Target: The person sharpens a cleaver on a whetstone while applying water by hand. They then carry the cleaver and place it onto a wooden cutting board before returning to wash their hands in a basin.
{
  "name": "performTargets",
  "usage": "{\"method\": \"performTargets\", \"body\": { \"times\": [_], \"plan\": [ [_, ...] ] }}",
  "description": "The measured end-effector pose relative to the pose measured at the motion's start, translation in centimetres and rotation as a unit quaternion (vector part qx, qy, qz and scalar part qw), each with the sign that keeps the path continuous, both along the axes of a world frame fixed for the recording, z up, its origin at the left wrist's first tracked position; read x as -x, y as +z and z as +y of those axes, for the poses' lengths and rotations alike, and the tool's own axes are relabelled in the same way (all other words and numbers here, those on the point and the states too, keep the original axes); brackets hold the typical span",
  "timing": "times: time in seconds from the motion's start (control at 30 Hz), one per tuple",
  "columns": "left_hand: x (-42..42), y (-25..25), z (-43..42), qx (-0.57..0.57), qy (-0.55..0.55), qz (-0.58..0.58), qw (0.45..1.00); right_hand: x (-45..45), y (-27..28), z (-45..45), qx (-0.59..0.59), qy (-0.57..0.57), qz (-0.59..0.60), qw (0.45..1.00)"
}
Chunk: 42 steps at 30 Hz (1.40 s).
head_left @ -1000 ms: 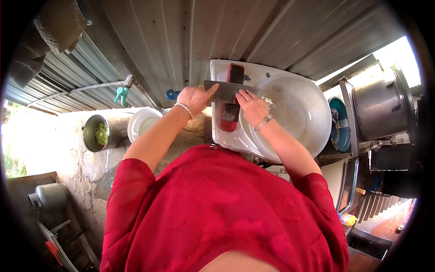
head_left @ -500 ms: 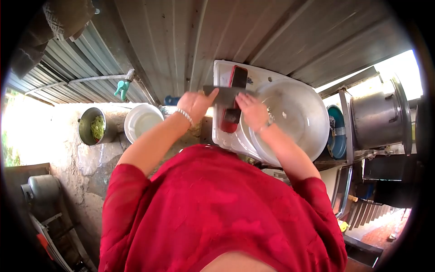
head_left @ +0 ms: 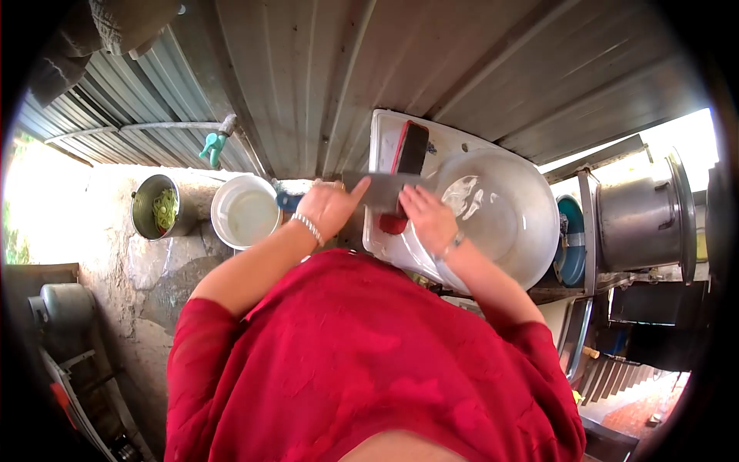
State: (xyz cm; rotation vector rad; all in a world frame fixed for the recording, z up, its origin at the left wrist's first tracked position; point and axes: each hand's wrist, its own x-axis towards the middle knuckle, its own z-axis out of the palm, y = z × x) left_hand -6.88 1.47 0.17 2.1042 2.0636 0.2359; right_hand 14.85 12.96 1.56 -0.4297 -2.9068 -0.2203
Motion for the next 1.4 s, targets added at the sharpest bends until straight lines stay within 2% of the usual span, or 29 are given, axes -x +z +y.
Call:
{"method": "performTargets", "body": {
  "times": [0.07,0.17,0.3,0.47,0.57,0.67,0.73,0.83,0.87,0.97,1.1,1.23,1.4],
  "plan": [
    [-0.6,0.6,-1.4,0.043,-0.01,0.014,0.999,-0.3,0.1,-1.1,-0.006,0.01,-0.011,1.0],
    [-0.4,-0.7,0.5,-0.033,0.015,0.014,0.999,0.8,0.0,1.9,0.029,-0.004,-0.03,0.999],
    [-0.8,0.5,2.1,0.011,0.023,0.058,0.998,2.1,-0.2,4.3,0.05,-0.024,-0.021,0.998],
    [-1.6,2.0,-1.7,0.056,-0.012,0.072,0.996,0.1,0.2,0.8,0.03,0.036,-0.009,0.999],
    [-1.6,0.6,0.4,0.008,0.033,0.056,0.998,1.6,-0.4,3.6,0.034,0.019,-0.01,0.999],
    [-1.4,1.2,2.5,0.017,0.039,0.068,0.997,2.8,-0.7,6.1,0.039,0.003,-0.001,0.999],
    [-1.7,1.9,1.9,0.008,0.027,0.086,0.996,2.4,0.5,5.4,0.059,0.002,-0.025,0.998],
    [-2.5,2.7,-0.7,0.058,0.003,0.107,0.993,0.1,0.8,3.1,0.057,0.049,-0.049,0.996],
    [-2.9,1.4,-1.2,-0.003,0.004,0.133,0.991,-0.2,1.0,2.5,0.066,0.04,-0.055,0.996],
    [-3.1,1.0,0.5,0.014,0.036,0.097,0.995,0.7,0.8,4.4,0.069,0.033,-0.038,0.996],
    [-2.5,1.8,2.4,0.027,0.02,0.101,0.994,1.7,0.2,6.4,0.088,0.01,0.004,0.996],
    [-2.7,1.9,-1.3,0.05,0.001,0.107,0.993,-0.8,-0.1,1.9,0.069,0.03,-0.025,0.997],
    [-2.4,0.5,1.1,-0.017,0.036,0.053,0.998,0.7,-0.2,4.4,0.086,0.003,0.019,0.996]
  ]
}}
